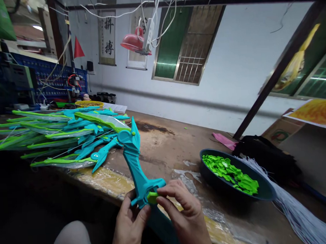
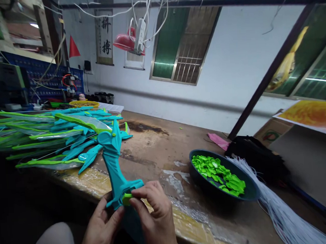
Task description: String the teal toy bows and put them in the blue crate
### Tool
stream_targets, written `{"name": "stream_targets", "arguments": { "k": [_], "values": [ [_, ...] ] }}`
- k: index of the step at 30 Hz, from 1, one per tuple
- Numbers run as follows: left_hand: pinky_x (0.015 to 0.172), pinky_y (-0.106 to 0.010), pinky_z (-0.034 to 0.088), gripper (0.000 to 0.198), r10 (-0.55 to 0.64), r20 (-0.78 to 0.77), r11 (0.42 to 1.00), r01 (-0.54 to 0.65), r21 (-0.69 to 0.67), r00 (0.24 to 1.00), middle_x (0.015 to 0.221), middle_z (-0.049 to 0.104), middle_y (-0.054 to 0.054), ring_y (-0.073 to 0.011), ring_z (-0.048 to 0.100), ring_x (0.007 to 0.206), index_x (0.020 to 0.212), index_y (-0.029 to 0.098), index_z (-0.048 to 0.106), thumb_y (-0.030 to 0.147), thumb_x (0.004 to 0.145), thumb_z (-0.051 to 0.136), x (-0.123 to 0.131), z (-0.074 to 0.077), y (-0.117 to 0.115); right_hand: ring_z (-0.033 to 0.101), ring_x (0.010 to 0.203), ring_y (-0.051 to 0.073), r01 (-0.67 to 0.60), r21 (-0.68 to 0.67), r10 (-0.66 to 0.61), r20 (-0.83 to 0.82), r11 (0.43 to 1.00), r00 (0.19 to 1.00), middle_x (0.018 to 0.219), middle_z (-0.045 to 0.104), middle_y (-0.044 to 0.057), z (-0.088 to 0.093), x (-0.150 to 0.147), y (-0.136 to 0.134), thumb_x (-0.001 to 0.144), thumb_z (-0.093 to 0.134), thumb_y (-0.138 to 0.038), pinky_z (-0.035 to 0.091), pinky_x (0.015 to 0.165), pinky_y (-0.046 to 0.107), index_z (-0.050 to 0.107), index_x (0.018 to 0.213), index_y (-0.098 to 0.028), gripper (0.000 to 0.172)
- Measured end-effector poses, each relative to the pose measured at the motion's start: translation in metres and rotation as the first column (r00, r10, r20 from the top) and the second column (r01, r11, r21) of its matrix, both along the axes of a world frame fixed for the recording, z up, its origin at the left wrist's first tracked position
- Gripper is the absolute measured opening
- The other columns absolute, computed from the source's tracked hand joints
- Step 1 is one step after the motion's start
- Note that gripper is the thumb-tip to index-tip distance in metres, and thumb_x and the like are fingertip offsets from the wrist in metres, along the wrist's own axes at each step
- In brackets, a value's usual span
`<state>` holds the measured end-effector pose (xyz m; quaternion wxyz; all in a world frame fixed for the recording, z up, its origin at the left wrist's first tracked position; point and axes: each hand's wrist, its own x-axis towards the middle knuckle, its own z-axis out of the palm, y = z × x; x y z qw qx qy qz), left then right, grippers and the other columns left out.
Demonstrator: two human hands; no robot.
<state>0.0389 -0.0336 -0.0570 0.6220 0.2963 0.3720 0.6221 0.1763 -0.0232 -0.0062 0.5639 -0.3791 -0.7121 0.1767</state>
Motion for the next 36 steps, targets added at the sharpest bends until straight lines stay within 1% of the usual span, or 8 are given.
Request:
{"name": "stream_targets", "arguments": {
  "k": [7, 11, 13, 15, 20, 27, 30, 36],
  "values": [
    [0.096, -0.035, 0.051, 0.05, -0.068, -0.034, 0.996, 0.07, 0.048, 0.997, 0.116, 0.076, -0.011, -0.0287, 0.069, 0.107, 0.117, 0.019, 0.065, 0.042, 0.076, 0.083, -0.004, 0.009, 0.0, 0.055, 0.086, 0.019, 0.043, 0.015, -0.046, 0.183, 0.999, 0.982, 0.082, 0.064, 0.0, 0.0, 0.004, 0.004, 0.092, 0.065, -0.013, 0.045, 0.077, 0.03, 0.072, 0.093, -0.027, 0.016],
    [0.09, -0.036, 0.054, 0.054, -0.073, 0.006, 0.997, 0.073, 0.011, 0.997, 0.113, 0.077, -0.011, -0.0295, 0.071, 0.103, 0.119, 0.019, 0.063, 0.043, 0.076, 0.083, 0.0, 0.01, -0.002, 0.054, 0.115, 0.025, 0.14, -0.089, -0.123, 0.17, 0.986, 0.978, 0.117, 0.06, 0.006, -0.008, 0.004, 0.005, 0.088, 0.067, -0.019, 0.045, 0.095, 0.037, 0.071, 0.098, -0.026, 0.013],
    [0.091, -0.038, 0.055, 0.056, -0.071, 0.025, 0.997, 0.071, -0.005, 0.997, 0.114, 0.077, -0.011, -0.0302, 0.071, 0.104, 0.122, 0.02, 0.061, 0.044, 0.076, 0.082, 0.003, 0.01, -0.005, 0.051, 0.126, 0.028, 0.136, -0.196, -0.11, 0.134, 0.971, 0.985, 0.133, 0.055, 0.009, -0.008, 0.005, 0.006, 0.086, 0.067, -0.024, 0.044, 0.102, 0.041, 0.065, 0.118, -0.025, 0.032],
    [0.095, -0.039, 0.053, 0.055, -0.057, 0.023, 0.998, 0.057, -0.009, 0.998, 0.117, 0.076, -0.011, -0.0306, 0.07, 0.108, 0.123, 0.021, 0.06, 0.044, 0.077, 0.081, 0.005, 0.008, -0.007, 0.055, 0.124, 0.029, 0.065, -0.356, -0.016, 0.14, 0.932, 0.99, 0.135, 0.057, 0.011, -0.003, 0.009, 0.008, 0.085, 0.066, -0.03, 0.046, 0.103, 0.043, 0.058, 0.13, -0.023, 0.046],
    [0.097, -0.039, 0.052, 0.057, -0.026, 0.002, 1.0, 0.026, -0.014, 1.0, 0.118, 0.076, -0.012, -0.0327, 0.069, 0.112, 0.124, 0.023, 0.059, 0.044, 0.076, 0.081, 0.008, 0.002, -0.011, 0.067, 0.101, 0.026, -0.198, -0.626, 0.265, 0.014, 0.754, 0.964, 0.111, 0.07, 0.009, 0.011, 0.015, 0.009, 0.087, 0.064, -0.033, 0.054, 0.091, 0.04, 0.065, 0.122, -0.02, 0.037],
    [0.095, -0.041, 0.051, 0.072, -0.093, 0.111, 0.991, 0.103, -0.082, 0.989, 0.114, 0.076, -0.012, -0.0326, 0.07, 0.108, 0.132, 0.022, 0.051, 0.044, 0.073, 0.085, 0.009, -0.002, -0.011, 0.06, 0.121, 0.019, -0.017, -0.179, 0.036, 0.101, 0.984, 0.994, 0.133, 0.058, 0.003, -0.009, 0.012, -0.007, 0.091, 0.062, -0.013, 0.049, 0.099, 0.027, 0.07, 0.103, -0.031, 0.023],
    [0.092, -0.038, 0.051, 0.069, -0.117, 0.127, 0.987, 0.13, -0.096, 0.985, 0.113, 0.077, -0.01, -0.03, 0.07, 0.106, 0.13, 0.024, 0.052, 0.043, 0.073, 0.085, 0.009, 0.002, -0.013, 0.064, 0.112, 0.017, -0.03, -0.062, 0.042, 0.196, 0.998, 0.98, 0.132, 0.058, 0.004, -0.009, 0.017, -0.01, 0.094, 0.06, -0.011, 0.051, 0.093, 0.024, 0.069, 0.099, -0.028, 0.02],
    [0.088, -0.035, 0.051, 0.063, -0.209, 0.138, 0.975, 0.218, -0.048, 0.968, 0.114, 0.075, -0.011, -0.0288, 0.069, 0.103, 0.125, 0.021, 0.058, 0.04, 0.072, 0.086, 0.007, 0.013, -0.018, 0.062, 0.114, 0.018, -0.101, -0.208, 0.155, 0.264, 0.973, 0.952, 0.123, 0.059, 0.006, 0.013, 0.024, -0.01, 0.097, 0.055, -0.015, 0.049, 0.094, 0.026, 0.062, 0.093, -0.024, 0.012]
  ]
}}
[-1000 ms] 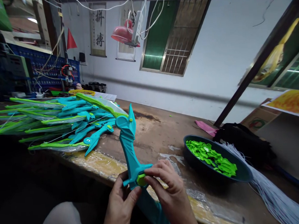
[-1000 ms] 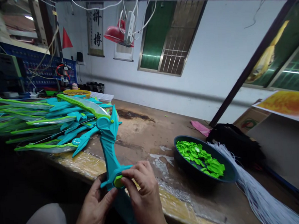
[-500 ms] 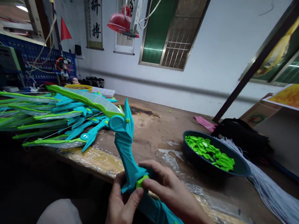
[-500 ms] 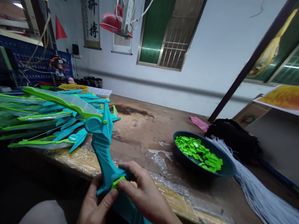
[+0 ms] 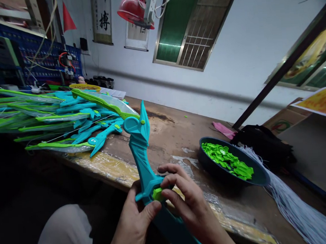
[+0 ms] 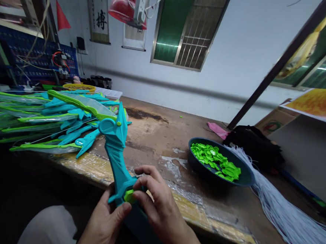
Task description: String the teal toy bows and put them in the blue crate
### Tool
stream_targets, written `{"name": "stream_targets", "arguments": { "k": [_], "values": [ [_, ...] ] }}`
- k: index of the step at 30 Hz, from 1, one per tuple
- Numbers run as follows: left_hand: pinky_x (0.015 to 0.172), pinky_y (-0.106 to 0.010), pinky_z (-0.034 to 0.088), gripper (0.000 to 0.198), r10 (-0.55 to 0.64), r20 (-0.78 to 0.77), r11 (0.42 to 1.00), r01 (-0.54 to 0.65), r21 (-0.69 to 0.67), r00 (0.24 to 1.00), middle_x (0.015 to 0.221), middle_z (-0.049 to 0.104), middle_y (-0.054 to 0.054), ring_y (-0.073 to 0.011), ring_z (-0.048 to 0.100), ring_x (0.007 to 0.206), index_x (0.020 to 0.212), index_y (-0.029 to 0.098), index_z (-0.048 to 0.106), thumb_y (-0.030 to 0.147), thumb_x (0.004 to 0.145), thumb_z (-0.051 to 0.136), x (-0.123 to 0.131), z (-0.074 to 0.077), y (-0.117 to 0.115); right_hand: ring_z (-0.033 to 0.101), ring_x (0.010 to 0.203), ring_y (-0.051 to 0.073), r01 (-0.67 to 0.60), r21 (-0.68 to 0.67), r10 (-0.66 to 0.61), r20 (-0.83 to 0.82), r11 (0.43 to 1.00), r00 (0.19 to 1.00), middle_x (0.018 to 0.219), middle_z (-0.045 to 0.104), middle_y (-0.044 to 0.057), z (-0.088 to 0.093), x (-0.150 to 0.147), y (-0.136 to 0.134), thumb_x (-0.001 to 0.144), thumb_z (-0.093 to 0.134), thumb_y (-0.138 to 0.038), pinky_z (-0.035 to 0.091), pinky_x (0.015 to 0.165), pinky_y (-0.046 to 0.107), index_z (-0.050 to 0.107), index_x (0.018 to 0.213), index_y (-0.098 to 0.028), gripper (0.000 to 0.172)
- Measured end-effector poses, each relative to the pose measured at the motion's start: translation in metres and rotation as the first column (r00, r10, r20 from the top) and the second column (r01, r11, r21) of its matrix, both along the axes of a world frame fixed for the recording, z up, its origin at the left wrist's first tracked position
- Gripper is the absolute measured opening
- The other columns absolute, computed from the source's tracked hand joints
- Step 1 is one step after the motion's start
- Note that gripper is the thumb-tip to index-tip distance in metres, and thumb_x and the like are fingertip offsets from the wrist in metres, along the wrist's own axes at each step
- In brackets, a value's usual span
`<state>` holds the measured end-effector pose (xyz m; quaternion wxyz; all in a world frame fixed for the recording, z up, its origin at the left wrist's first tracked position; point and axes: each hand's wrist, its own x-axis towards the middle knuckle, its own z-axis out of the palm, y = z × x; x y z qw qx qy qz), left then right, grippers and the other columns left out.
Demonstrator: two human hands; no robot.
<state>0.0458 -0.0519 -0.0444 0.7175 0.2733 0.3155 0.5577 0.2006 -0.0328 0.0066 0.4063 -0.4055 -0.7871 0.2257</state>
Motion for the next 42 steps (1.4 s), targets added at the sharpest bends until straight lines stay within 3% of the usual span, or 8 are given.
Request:
{"name": "stream_targets", "arguments": {
  "k": [7, 15, 26, 31, 34, 37, 42],
  "values": [
    [0.094, -0.036, 0.048, 0.057, -0.017, -0.062, 0.998, 0.021, 0.06, 0.998, 0.119, 0.072, -0.01, -0.0282, 0.064, 0.111, 0.13, 0.022, 0.053, 0.036, 0.082, 0.079, 0.001, -0.007, -0.003, 0.061, 0.106, 0.015, -0.036, -0.079, 0.038, 0.024, 0.996, 0.999, 0.116, 0.059, 0.004, 0.011, 0.001, -0.004, 0.1, 0.052, -0.016, 0.046, 0.092, 0.024, 0.06, 0.091, -0.023, 0.013],
    [0.098, -0.037, 0.046, 0.049, -0.017, -0.065, 0.992, 0.025, 0.125, 0.998, 0.12, 0.072, -0.008, -0.0252, 0.065, 0.109, 0.129, 0.021, 0.052, 0.027, 0.086, 0.075, -0.004, -0.003, -0.009, 0.06, 0.11, 0.019, -0.02, -0.156, 0.016, -0.025, 0.988, 1.0, 0.117, 0.061, 0.006, 0.015, 0.004, -0.008, 0.099, 0.053, -0.022, 0.047, 0.092, 0.029, 0.059, 0.089, -0.022, 0.012],
    [0.097, -0.033, 0.05, 0.047, 0.041, -0.128, 0.987, -0.02, 0.161, 0.991, 0.117, 0.075, -0.006, -0.0237, 0.068, 0.109, 0.126, 0.021, 0.054, 0.03, 0.085, 0.076, -0.009, 0.01, -0.016, 0.063, 0.106, 0.021, 0.021, 0.028, -0.025, 0.137, 0.999, 0.99, 0.114, 0.063, 0.009, 0.018, -0.007, -0.016, 0.099, 0.051, -0.018, 0.051, 0.086, 0.032, 0.06, 0.086, -0.021, 0.016],
    [0.09, -0.029, 0.053, 0.047, 0.065, -0.153, 0.988, -0.042, 0.148, 0.986, 0.111, 0.077, -0.004, -0.0214, 0.07, 0.102, 0.122, 0.021, 0.056, 0.035, 0.083, 0.078, -0.012, 0.013, -0.016, 0.063, 0.107, 0.02, 0.021, 0.127, -0.038, 0.134, 0.992, 0.99, 0.113, 0.063, 0.008, 0.017, -0.013, -0.018, 0.099, 0.052, -0.015, 0.052, 0.088, 0.031, 0.058, 0.088, -0.022, 0.015],
    [0.085, -0.027, 0.053, 0.044, 0.103, -0.2, 0.989, -0.078, 0.128, 0.974, 0.108, 0.077, -0.003, -0.0205, 0.071, 0.099, 0.118, 0.021, 0.058, 0.039, 0.083, 0.078, -0.013, 0.01, -0.015, 0.063, 0.111, 0.022, 0.017, 0.189, -0.043, 0.132, 0.982, 0.99, 0.116, 0.063, 0.009, 0.016, -0.013, -0.019, 0.097, 0.059, -0.016, 0.054, 0.091, 0.034, 0.063, 0.098, -0.023, 0.008],
    [0.086, -0.028, 0.053, 0.044, 0.088, -0.197, 0.99, -0.064, 0.125, 0.976, 0.11, 0.077, -0.005, -0.0223, 0.07, 0.102, 0.119, 0.02, 0.058, 0.041, 0.085, 0.076, -0.015, 0.008, -0.014, 0.064, 0.111, 0.023, -0.03, 0.198, -0.005, 0.175, 0.98, 0.985, 0.12, 0.063, 0.01, 0.015, -0.01, -0.019, 0.095, 0.062, -0.017, 0.055, 0.091, 0.036, 0.066, 0.111, -0.025, 0.018],
    [0.082, -0.029, 0.054, 0.042, 0.058, -0.179, 0.989, -0.032, 0.146, 0.982, 0.106, 0.076, -0.006, -0.0232, 0.07, 0.097, 0.118, 0.019, 0.059, 0.04, 0.085, 0.076, -0.017, 0.008, -0.015, 0.063, 0.114, 0.025, -0.072, 0.224, 0.021, 0.221, 0.972, 0.975, 0.12, 0.065, 0.009, 0.016, -0.005, -0.016, 0.095, 0.062, -0.015, 0.054, 0.095, 0.042, 0.07, 0.114, -0.029, 0.025]
  ]
}}
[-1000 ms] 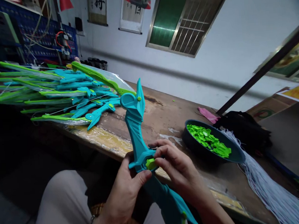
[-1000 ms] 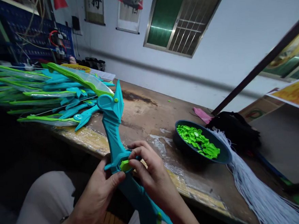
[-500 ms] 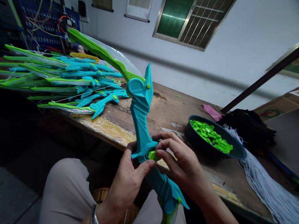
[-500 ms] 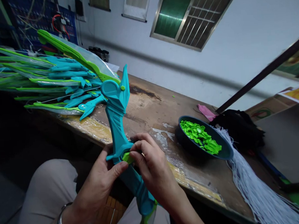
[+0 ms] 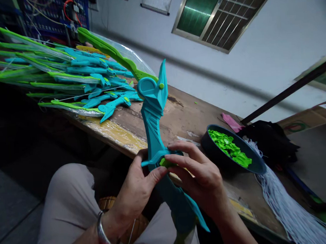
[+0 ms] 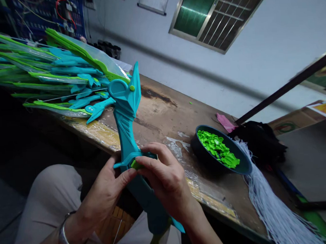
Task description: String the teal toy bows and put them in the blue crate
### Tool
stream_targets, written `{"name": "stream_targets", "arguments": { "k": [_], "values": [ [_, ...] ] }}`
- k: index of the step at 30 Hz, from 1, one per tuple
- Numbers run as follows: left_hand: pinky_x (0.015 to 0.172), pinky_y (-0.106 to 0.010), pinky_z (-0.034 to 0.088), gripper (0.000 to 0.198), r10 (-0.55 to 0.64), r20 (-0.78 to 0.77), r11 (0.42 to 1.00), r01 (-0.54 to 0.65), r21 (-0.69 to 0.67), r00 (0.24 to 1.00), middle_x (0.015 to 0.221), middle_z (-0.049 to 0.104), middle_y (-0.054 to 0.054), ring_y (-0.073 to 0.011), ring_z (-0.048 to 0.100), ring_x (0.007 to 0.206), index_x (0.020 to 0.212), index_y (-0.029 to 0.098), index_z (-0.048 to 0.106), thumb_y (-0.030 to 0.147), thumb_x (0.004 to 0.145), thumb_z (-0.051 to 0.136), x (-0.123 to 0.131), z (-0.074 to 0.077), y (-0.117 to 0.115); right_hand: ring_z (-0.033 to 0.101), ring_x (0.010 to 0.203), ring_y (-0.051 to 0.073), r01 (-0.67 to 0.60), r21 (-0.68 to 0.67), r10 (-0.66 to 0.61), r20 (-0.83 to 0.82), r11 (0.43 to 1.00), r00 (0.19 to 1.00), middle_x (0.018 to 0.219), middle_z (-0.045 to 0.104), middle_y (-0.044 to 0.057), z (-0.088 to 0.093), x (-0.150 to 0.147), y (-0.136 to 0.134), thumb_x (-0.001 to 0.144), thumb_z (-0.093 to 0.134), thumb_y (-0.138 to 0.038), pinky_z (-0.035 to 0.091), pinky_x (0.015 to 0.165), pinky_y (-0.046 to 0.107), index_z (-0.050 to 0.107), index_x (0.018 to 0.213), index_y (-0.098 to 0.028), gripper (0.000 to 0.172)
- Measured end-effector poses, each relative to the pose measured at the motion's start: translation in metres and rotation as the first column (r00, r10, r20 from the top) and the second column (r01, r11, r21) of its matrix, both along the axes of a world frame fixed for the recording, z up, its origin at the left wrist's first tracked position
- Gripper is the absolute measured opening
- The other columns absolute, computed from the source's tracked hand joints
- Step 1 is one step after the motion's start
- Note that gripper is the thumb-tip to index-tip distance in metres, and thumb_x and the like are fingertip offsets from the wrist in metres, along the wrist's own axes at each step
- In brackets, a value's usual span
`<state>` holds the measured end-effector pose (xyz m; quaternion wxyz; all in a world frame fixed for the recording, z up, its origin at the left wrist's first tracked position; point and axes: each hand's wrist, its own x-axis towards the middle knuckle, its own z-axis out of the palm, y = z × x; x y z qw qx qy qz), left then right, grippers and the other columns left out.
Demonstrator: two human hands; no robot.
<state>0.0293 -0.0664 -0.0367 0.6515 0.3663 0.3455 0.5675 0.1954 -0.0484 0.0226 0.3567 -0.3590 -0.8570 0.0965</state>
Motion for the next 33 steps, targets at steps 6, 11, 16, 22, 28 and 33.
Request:
{"name": "stream_targets", "arguments": {
  "k": [6, 11, 16, 22, 28, 33],
  "values": [
    [0.085, -0.03, 0.053, 0.042, 0.014, -0.02, 1.0, -0.014, -0.006, 1.0, 0.111, 0.076, -0.006, -0.0232, 0.069, 0.1, 0.119, 0.021, 0.06, 0.042, 0.087, 0.074, 0.005, -0.006, 0.0, 0.065, 0.111, 0.022, 0.024, -0.114, -0.028, -0.028, 0.993, 0.999, 0.124, 0.062, 0.007, -0.002, 0.0, -0.002, 0.095, 0.063, -0.015, 0.056, 0.089, 0.035, 0.073, 0.109, -0.03, 0.023],
    [0.091, -0.036, 0.054, 0.043, -0.017, -0.042, 1.0, 0.017, -0.001, 0.999, 0.118, 0.074, -0.009, -0.028, 0.069, 0.108, 0.122, 0.02, 0.059, 0.043, 0.088, 0.072, 0.004, -0.007, 0.001, 0.06, 0.122, 0.027, -0.032, -0.525, -0.183, -0.353, 0.851, 0.918, 0.13, 0.063, 0.008, -0.011, 0.002, 0.005, 0.085, 0.078, -0.032, 0.053, 0.1, 0.041, 0.062, 0.124, -0.029, 0.042],
    [0.092, -0.038, 0.054, 0.042, 0.006, -0.109, 1.0, -0.004, 0.014, 0.994, 0.118, 0.074, -0.011, -0.0293, 0.07, 0.105, 0.123, 0.019, 0.057, 0.042, 0.089, 0.07, 0.002, -0.01, 0.002, 0.071, 0.084, 0.023, -0.121, -0.781, -0.285, -0.361, 0.613, 0.888, 0.091, 0.073, 0.005, -0.014, 0.002, 0.006, 0.082, 0.079, -0.043, 0.06, 0.075, 0.035, 0.065, 0.119, -0.021, 0.045],
    [0.094, -0.04, 0.053, 0.042, 0.036, -0.101, 0.999, -0.034, 0.02, 0.994, 0.114, 0.075, -0.011, -0.0298, 0.071, 0.105, 0.122, 0.019, 0.054, 0.042, 0.089, 0.069, 0.004, -0.019, -0.001, 0.066, 0.078, 0.018, -0.149, -0.754, -0.312, -0.432, 0.64, 0.847, 0.092, 0.071, 0.005, -0.028, 0.001, 0.007, 0.08, 0.081, -0.04, 0.054, 0.066, 0.028, 0.065, 0.115, -0.02, 0.043],
    [0.086, -0.037, 0.056, 0.042, 0.029, -0.114, 1.0, -0.03, -0.004, 0.993, 0.112, 0.074, -0.01, -0.0284, 0.072, 0.099, 0.121, 0.02, 0.053, 0.045, 0.09, 0.067, 0.006, -0.026, -0.001, 0.063, 0.073, 0.014, -0.38, -0.83, -0.435, -0.543, 0.407, 0.718, 0.086, 0.068, 0.002, -0.04, -0.001, 0.014, 0.07, 0.09, -0.036, 0.048, 0.067, 0.026, 0.057, 0.111, -0.02, 0.055],
    [0.086, -0.039, 0.055, 0.047, 0.03, -0.181, 0.999, -0.034, -0.017, 0.983, 0.106, 0.075, -0.012, -0.0296, 0.071, 0.096, 0.122, 0.018, 0.053, 0.048, 0.089, 0.067, 0.01, -0.027, 0.004, 0.059, 0.073, 0.013, -0.324, -0.824, -0.422, -0.528, 0.466, 0.737, 0.085, 0.066, 0.001, -0.04, -0.001, 0.013, 0.073, 0.088, -0.04, 0.045, 0.066, 0.024, 0.058, 0.111, -0.02, 0.053]
  ]
}}
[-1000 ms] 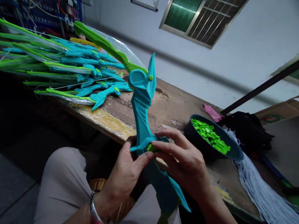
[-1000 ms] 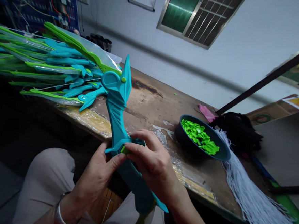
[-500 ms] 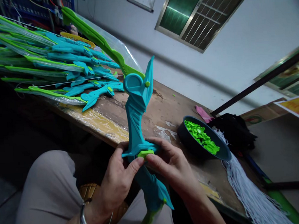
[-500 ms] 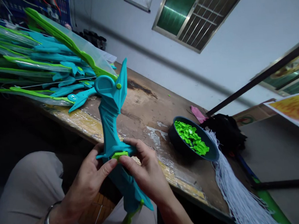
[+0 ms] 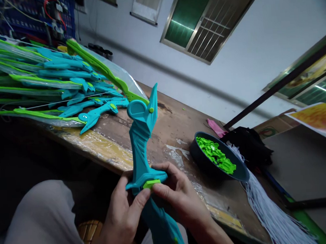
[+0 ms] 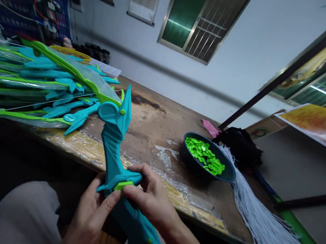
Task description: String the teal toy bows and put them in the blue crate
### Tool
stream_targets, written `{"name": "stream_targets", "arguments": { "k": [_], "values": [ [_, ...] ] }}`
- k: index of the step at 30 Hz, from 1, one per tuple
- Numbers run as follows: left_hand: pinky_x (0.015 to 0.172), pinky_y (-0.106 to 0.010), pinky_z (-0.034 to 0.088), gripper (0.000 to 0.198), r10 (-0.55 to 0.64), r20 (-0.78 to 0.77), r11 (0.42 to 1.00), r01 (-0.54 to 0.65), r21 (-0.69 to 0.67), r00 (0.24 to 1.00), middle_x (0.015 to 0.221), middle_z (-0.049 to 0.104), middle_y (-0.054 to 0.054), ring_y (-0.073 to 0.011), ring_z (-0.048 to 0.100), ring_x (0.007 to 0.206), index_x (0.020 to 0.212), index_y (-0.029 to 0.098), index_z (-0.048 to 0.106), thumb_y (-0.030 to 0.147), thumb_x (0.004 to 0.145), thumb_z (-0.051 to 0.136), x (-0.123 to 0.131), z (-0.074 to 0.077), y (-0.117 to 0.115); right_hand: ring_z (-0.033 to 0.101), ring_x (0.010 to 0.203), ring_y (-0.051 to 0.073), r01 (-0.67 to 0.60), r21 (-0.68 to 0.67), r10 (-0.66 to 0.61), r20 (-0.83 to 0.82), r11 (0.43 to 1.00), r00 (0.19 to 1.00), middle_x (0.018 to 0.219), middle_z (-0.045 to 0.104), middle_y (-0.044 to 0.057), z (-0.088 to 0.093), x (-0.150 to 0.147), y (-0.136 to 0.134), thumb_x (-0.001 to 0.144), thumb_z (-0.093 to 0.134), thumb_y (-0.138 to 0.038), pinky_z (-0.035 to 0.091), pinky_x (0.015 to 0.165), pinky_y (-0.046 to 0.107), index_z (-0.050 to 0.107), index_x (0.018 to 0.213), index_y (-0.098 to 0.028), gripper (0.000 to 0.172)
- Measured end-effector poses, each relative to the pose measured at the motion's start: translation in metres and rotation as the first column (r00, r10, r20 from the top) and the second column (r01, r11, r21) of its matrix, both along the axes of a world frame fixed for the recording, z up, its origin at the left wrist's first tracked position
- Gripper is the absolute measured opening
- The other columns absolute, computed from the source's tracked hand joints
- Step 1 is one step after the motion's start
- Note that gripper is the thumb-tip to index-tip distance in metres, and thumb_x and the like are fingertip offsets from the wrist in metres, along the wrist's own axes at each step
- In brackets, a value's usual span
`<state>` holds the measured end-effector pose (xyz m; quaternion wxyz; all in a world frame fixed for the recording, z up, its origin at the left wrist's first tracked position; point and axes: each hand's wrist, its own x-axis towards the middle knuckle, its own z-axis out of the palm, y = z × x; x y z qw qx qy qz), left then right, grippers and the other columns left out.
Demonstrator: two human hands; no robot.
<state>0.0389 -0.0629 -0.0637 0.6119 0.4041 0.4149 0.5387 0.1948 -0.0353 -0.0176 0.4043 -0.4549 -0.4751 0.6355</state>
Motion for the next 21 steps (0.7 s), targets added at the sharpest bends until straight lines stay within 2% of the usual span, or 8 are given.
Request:
{"name": "stream_targets", "arguments": {
  "k": [3, 6, 10, 12, 13, 15, 18, 21],
  "values": [
    [0.082, -0.038, 0.054, 0.048, 0.042, -0.03, 0.999, -0.042, -0.001, 0.999, 0.102, 0.075, -0.012, -0.0292, 0.071, 0.091, 0.119, 0.016, 0.057, 0.049, 0.087, 0.068, 0.002, 0.002, 0.004, 0.057, 0.072, 0.014, -0.047, 0.079, 0.035, 0.144, 0.996, 0.989, 0.082, 0.065, 0.0, 0.007, 0.004, 0.006, 0.074, 0.085, -0.041, 0.045, 0.066, 0.025, 0.061, 0.109, -0.018, 0.048],
    [0.078, -0.035, 0.053, 0.04, 0.084, -0.091, 0.996, -0.081, 0.038, 0.992, 0.094, 0.075, -0.009, -0.0268, 0.07, 0.085, 0.11, 0.016, 0.06, 0.048, 0.087, 0.067, 0.004, 0.006, 0.011, 0.058, 0.075, 0.015, -0.08, 0.168, 0.037, 0.247, 0.982, 0.968, 0.083, 0.066, 0.001, 0.013, 0.006, 0.017, 0.078, 0.081, -0.037, 0.046, 0.068, 0.027, 0.064, 0.108, -0.017, 0.04],
    [0.071, -0.031, 0.049, 0.034, 0.179, -0.226, 0.98, -0.154, 0.122, 0.958, 0.084, 0.073, -0.006, -0.0224, 0.065, 0.075, 0.103, 0.016, 0.062, 0.045, 0.086, 0.067, 0.008, 0.008, 0.03, 0.059, 0.078, 0.016, -0.046, 0.255, -0.042, 0.329, 0.966, 0.943, 0.085, 0.067, 0.001, 0.012, 0.006, 0.033, 0.075, 0.079, -0.034, 0.048, 0.072, 0.028, 0.066, 0.101, -0.016, 0.034],
    [0.073, -0.031, 0.049, 0.035, 0.167, -0.226, 0.983, -0.143, 0.119, 0.96, 0.086, 0.073, -0.005, -0.0221, 0.065, 0.078, 0.105, 0.016, 0.062, 0.044, 0.086, 0.069, 0.011, 0.007, 0.041, 0.06, 0.076, 0.016, -0.009, 0.255, -0.077, 0.323, 0.967, 0.943, 0.083, 0.067, 0.0, 0.009, 0.007, 0.04, 0.073, 0.078, -0.034, 0.05, 0.072, 0.029, 0.066, 0.1, -0.017, 0.034],
    [0.076, -0.031, 0.049, 0.037, 0.132, -0.186, 0.989, -0.116, 0.094, 0.974, 0.09, 0.074, -0.005, -0.0223, 0.066, 0.082, 0.108, 0.016, 0.062, 0.044, 0.086, 0.07, 0.012, 0.006, 0.046, 0.061, 0.074, 0.016, 0.008, 0.243, -0.086, 0.309, 0.97, 0.947, 0.081, 0.067, 0.0, 0.007, 0.007, 0.043, 0.073, 0.078, -0.036, 0.051, 0.071, 0.029, 0.065, 0.1, -0.017, 0.035],
    [0.081, -0.03, 0.05, 0.041, 0.01, -0.013, 1.0, -0.01, 0.012, 1.0, 0.1, 0.075, -0.007, -0.0223, 0.067, 0.09, 0.114, 0.016, 0.061, 0.044, 0.085, 0.072, 0.013, 0.006, 0.052, 0.062, 0.07, 0.016, 0.029, 0.215, -0.091, 0.287, 0.976, 0.954, 0.077, 0.067, -0.001, 0.005, 0.009, 0.047, 0.073, 0.077, -0.038, 0.052, 0.068, 0.029, 0.064, 0.099, -0.017, 0.035],
    [0.083, -0.03, 0.052, 0.046, -0.165, 0.31, 0.975, 0.202, -0.09, 0.936, 0.108, 0.076, -0.009, -0.0227, 0.068, 0.096, 0.118, 0.015, 0.059, 0.041, 0.083, 0.076, 0.011, 0.009, 0.057, 0.063, 0.065, 0.016, 0.031, 0.19, -0.084, 0.276, 0.981, 0.957, 0.072, 0.066, -0.001, 0.005, 0.012, 0.05, 0.071, 0.077, -0.039, 0.053, 0.064, 0.029, 0.062, 0.095, -0.017, 0.035],
    [0.083, -0.032, 0.054, 0.048, -0.214, 0.383, 0.952, 0.279, -0.123, 0.898, 0.103, 0.077, -0.01, -0.0232, 0.07, 0.093, 0.114, 0.014, 0.061, 0.037, 0.078, 0.081, 0.007, 0.014, 0.06, 0.062, 0.061, 0.015, 0.013, 0.173, -0.062, 0.282, 0.985, 0.957, 0.069, 0.066, -0.001, 0.009, 0.013, 0.051, 0.071, 0.077, -0.041, 0.053, 0.06, 0.029, 0.061, 0.094, -0.016, 0.037]
  ]
}}
